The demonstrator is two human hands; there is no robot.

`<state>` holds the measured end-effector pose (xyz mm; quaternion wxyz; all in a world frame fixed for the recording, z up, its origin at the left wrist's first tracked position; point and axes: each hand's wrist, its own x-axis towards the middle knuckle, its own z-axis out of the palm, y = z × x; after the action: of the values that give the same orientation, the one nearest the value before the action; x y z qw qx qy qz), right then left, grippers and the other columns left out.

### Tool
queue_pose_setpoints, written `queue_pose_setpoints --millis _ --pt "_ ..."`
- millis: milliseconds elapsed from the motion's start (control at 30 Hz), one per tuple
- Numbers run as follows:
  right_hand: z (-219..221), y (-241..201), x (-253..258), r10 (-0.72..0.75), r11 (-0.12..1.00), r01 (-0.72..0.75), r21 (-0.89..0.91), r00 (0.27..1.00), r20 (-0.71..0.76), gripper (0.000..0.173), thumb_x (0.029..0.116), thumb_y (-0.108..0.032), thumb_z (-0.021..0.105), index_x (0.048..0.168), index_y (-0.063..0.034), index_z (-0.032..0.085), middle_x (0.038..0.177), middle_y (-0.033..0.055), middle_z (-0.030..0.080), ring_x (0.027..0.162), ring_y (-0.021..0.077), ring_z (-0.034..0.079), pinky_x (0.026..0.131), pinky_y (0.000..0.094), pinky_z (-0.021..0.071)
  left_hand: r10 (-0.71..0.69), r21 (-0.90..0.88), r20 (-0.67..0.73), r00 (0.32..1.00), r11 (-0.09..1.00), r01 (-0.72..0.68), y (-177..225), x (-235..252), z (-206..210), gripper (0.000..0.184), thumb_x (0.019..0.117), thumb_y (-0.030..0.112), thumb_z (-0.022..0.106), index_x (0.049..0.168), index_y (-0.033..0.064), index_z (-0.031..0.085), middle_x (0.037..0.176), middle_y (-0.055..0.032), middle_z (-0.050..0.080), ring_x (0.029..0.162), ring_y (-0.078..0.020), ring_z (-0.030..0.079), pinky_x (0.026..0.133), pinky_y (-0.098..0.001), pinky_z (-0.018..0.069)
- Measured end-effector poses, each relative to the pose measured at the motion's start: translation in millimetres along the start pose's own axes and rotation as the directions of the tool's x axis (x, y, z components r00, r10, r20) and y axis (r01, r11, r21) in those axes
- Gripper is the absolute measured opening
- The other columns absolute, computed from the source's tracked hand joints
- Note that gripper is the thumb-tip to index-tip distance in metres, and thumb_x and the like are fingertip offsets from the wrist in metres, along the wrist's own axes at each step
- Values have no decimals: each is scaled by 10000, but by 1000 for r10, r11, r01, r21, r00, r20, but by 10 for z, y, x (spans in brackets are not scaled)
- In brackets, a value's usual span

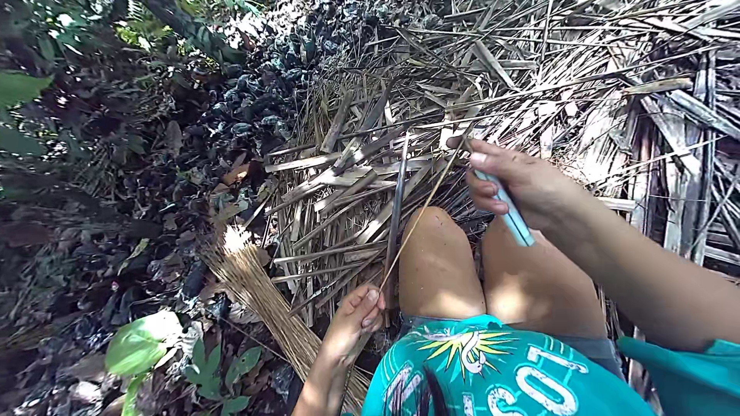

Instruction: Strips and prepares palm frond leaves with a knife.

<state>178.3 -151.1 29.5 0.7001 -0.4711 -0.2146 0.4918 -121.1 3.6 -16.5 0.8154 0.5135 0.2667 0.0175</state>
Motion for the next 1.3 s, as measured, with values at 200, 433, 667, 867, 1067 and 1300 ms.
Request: queue_pose_setpoints --millis 200,433,667,867,1067,1300 --pt "526 516 -255 452 884 -466 -48 822 348 365 1080 -146 433 1444 -113 430 721 -81 466 518 -20 443 470 126 398 99 125 -6 995 987 -98 41 118 89 196 1031 243 548 887 237 681 564 198 447 479 79 415 479 -111 368" --pt "-648 -282 61 -194 981 184 -63 947 -256 312 1119 -259 271 1318 -201 505 596 -156 413 459 -51 392 457 111 379 81 196 -98 992 979 -61 -46 -124 -187 211 1033 236 528 889 226 681 561 188 446 475 73 416 482 -111 374" --pt "405 410 -299 249 964 -223 -143 948 199 492 1069 -182 460 1537 -157 309 723 -60 543 527 -1 508 478 147 451 363 478 -179 915 844 -242 87 190 323 216 1037 94 450 1000 81 663 647 176 495 542 77 438 523 -116 390" --pt "512 618 -225 295 956 -269 -121 888 352 326 1054 -158 469 1367 -77 508 695 -101 501 518 -42 458 478 112 401 540 705 -50 840 615 -353 58 223 442 226 1048 102 470 986 -5 659 752 110 582 621 103 462 582 -88 403" --pt "99 345 -45 -25 1000 25 -16 1000 -1 323 1101 -185 357 1363 -126 538 605 -63 435 423 -20 397 400 112 375 461 627 -42 886 703 -335 27 166 403 238 1056 108 455 973 43 669 653 149 473 562 98 410 533 -88 358" --pt "513 728 -309 313 949 -302 -91 865 393 446 1057 -168 460 1494 -108 393 749 -86 508 529 -28 464 479 121 410 408 529 -93 908 793 -302 63 257 456 220 1053 89 437 996 72 648 664 165 497 556 82 426 531 -110 379"
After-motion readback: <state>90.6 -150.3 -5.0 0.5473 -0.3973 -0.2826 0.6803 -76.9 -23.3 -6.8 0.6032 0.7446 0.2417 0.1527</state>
